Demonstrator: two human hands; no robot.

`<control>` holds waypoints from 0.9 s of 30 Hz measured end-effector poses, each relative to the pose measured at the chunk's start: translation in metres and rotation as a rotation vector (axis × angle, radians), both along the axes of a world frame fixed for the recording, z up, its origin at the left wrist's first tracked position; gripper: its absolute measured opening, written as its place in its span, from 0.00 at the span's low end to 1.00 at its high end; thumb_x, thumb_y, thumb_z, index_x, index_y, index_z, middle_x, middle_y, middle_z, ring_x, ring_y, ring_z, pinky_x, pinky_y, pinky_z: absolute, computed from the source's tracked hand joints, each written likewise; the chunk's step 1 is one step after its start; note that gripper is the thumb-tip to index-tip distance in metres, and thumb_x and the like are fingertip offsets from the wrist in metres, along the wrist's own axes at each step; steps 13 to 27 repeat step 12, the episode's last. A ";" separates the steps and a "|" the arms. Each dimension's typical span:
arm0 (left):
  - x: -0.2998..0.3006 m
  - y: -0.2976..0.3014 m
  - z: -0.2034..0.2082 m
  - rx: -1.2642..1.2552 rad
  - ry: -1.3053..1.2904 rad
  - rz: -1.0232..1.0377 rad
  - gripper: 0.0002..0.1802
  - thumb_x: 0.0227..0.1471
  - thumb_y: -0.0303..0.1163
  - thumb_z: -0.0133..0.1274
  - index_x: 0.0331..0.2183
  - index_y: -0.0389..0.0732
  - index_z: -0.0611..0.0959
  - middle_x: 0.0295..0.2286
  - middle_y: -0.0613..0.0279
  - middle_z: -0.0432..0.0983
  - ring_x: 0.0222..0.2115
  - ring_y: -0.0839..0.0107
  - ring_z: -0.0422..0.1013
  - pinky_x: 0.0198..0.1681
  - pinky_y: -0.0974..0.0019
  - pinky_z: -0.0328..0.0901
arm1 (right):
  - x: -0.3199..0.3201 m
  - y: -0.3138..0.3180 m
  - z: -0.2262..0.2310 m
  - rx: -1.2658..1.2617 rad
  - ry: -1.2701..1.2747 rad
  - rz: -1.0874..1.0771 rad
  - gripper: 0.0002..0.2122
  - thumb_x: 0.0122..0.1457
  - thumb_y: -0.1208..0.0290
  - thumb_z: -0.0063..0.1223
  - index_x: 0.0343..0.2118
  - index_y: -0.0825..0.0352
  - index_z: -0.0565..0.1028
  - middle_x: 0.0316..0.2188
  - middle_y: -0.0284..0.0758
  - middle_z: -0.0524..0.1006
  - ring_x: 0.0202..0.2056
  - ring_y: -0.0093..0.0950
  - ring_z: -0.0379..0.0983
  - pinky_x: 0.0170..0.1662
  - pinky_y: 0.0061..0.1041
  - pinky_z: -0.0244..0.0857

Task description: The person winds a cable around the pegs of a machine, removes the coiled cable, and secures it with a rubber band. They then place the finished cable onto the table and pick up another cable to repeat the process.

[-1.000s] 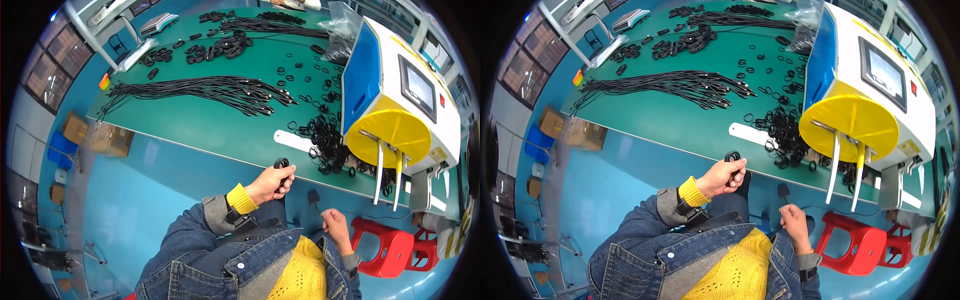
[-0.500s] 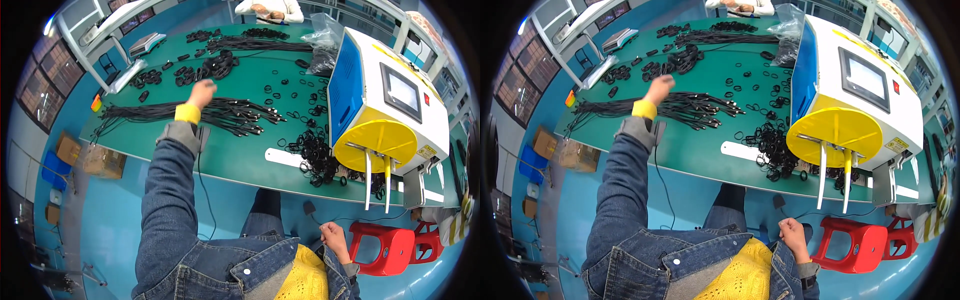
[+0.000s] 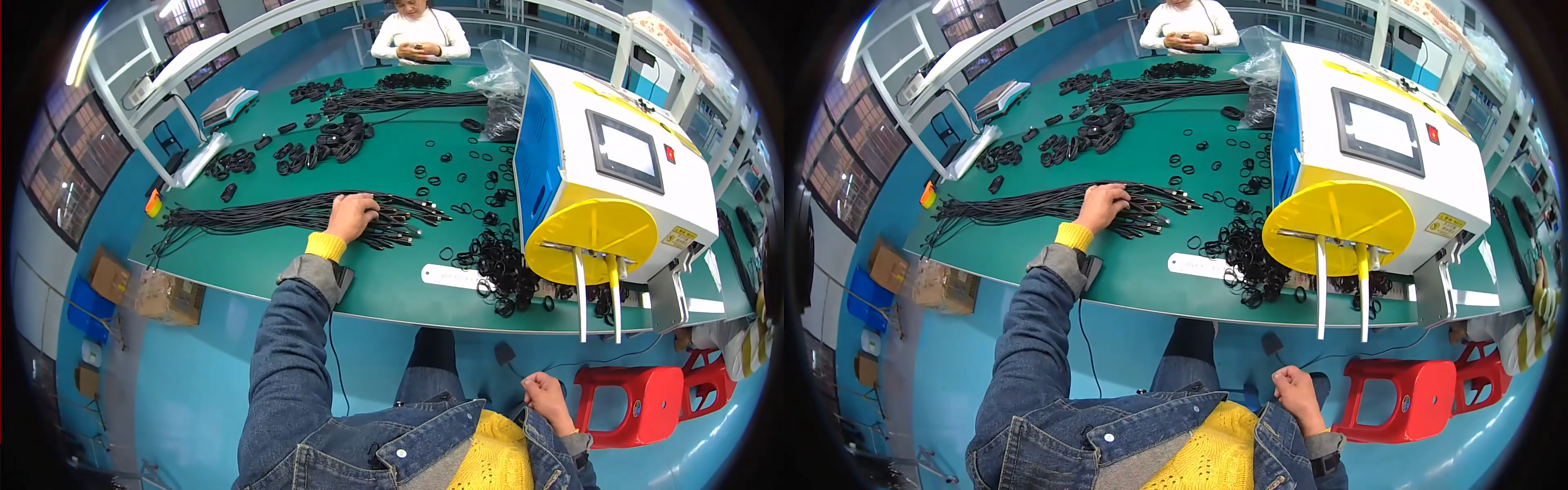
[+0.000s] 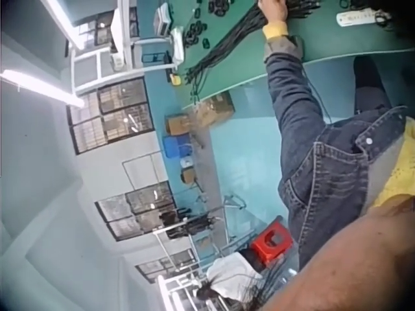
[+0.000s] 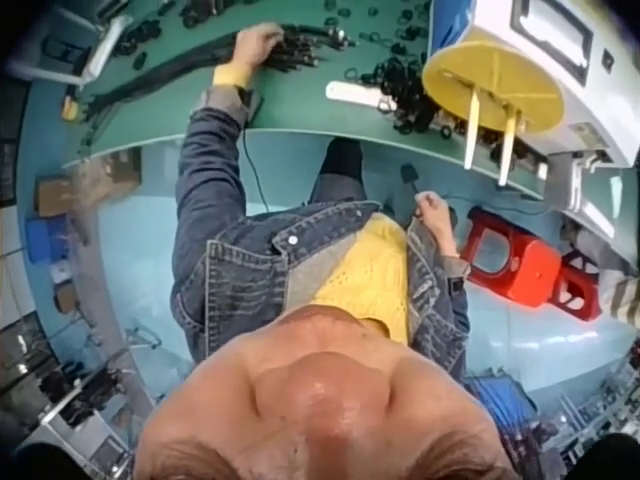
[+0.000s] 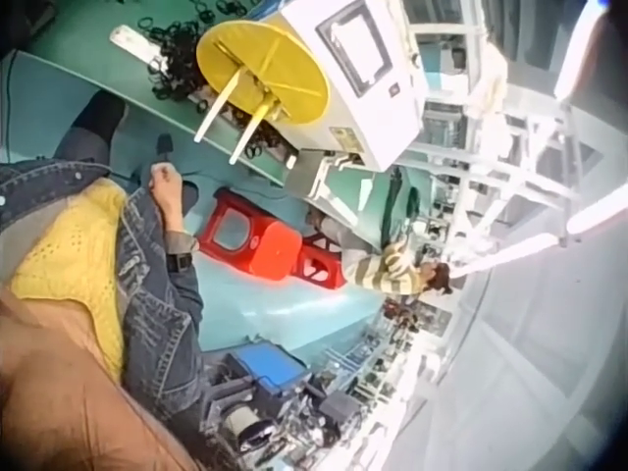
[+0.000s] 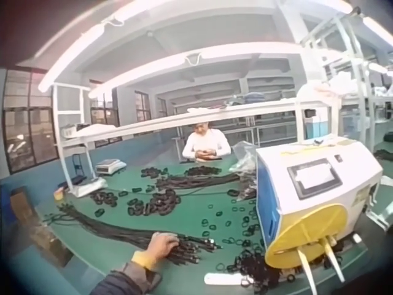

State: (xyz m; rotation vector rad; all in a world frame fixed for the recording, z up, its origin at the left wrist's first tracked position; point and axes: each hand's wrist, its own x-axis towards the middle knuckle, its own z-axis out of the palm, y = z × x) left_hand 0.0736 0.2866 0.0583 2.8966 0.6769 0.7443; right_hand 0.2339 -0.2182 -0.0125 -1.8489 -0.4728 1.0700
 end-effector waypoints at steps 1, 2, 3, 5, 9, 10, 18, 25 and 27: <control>-0.005 0.003 0.003 -0.035 -0.100 -0.021 0.08 0.44 0.31 0.54 0.31 0.43 0.80 0.30 0.61 0.74 0.35 0.64 0.70 0.38 0.58 0.61 | 0.001 -0.001 -0.002 0.008 -0.006 0.005 0.07 0.54 0.70 0.48 0.26 0.69 0.72 0.14 0.28 0.69 0.16 0.15 0.62 0.19 0.16 0.55; -0.006 0.004 0.007 -0.070 -0.200 -0.042 0.08 0.44 0.30 0.54 0.31 0.43 0.80 0.28 0.62 0.74 0.33 0.64 0.71 0.37 0.60 0.62 | 0.001 -0.002 -0.004 0.017 -0.012 0.010 0.08 0.54 0.70 0.48 0.26 0.69 0.72 0.14 0.28 0.69 0.16 0.15 0.62 0.19 0.16 0.55; -0.004 -0.003 0.015 -0.067 -0.196 -0.049 0.08 0.44 0.30 0.54 0.31 0.43 0.80 0.28 0.62 0.74 0.33 0.64 0.71 0.37 0.60 0.62 | 0.001 -0.003 -0.004 0.020 -0.008 0.003 0.08 0.54 0.70 0.48 0.26 0.69 0.72 0.14 0.28 0.69 0.16 0.15 0.62 0.19 0.16 0.55; 0.000 -0.041 0.053 -0.080 -0.458 -0.096 0.08 0.42 0.27 0.54 0.30 0.42 0.80 0.25 0.62 0.74 0.28 0.64 0.71 0.33 0.64 0.63 | 0.003 -0.006 0.000 0.046 -0.043 -0.002 0.07 0.56 0.70 0.47 0.27 0.69 0.72 0.14 0.27 0.69 0.15 0.14 0.62 0.19 0.14 0.56; -0.011 -0.123 0.107 -0.025 -0.567 -0.189 0.09 0.40 0.22 0.55 0.30 0.41 0.80 0.22 0.61 0.73 0.25 0.65 0.70 0.28 0.69 0.64 | -0.003 -0.001 0.037 0.287 -0.273 -0.208 0.07 0.56 0.72 0.47 0.33 0.70 0.74 0.16 0.30 0.70 0.16 0.15 0.62 0.20 0.14 0.57; -0.013 -0.147 0.114 0.003 -0.487 -0.314 0.09 0.41 0.22 0.55 0.30 0.41 0.80 0.22 0.61 0.73 0.25 0.65 0.70 0.28 0.69 0.64 | -0.007 0.001 0.058 0.400 -0.568 -0.220 0.08 0.56 0.73 0.48 0.37 0.70 0.73 0.19 0.32 0.71 0.19 0.17 0.63 0.22 0.15 0.58; -0.010 -0.177 0.111 0.001 -0.391 -0.455 0.09 0.42 0.23 0.55 0.30 0.41 0.81 0.22 0.60 0.73 0.25 0.64 0.70 0.28 0.69 0.64 | -0.012 0.006 0.096 0.472 -0.853 -0.241 0.11 0.56 0.73 0.49 0.40 0.70 0.73 0.23 0.35 0.73 0.21 0.19 0.64 0.24 0.16 0.59; -0.010 -0.177 0.111 0.001 -0.391 -0.455 0.09 0.42 0.23 0.55 0.30 0.41 0.81 0.22 0.60 0.73 0.25 0.64 0.70 0.28 0.69 0.64 | -0.012 0.006 0.096 0.472 -0.853 -0.241 0.11 0.56 0.73 0.49 0.40 0.70 0.73 0.23 0.35 0.73 0.21 0.19 0.64 0.24 0.16 0.59; -0.010 -0.177 0.111 0.001 -0.391 -0.455 0.09 0.42 0.23 0.55 0.30 0.41 0.81 0.22 0.60 0.73 0.25 0.64 0.70 0.28 0.69 0.64 | -0.012 0.006 0.096 0.472 -0.853 -0.241 0.11 0.56 0.73 0.49 0.40 0.70 0.73 0.23 0.35 0.73 0.21 0.19 0.64 0.24 0.16 0.59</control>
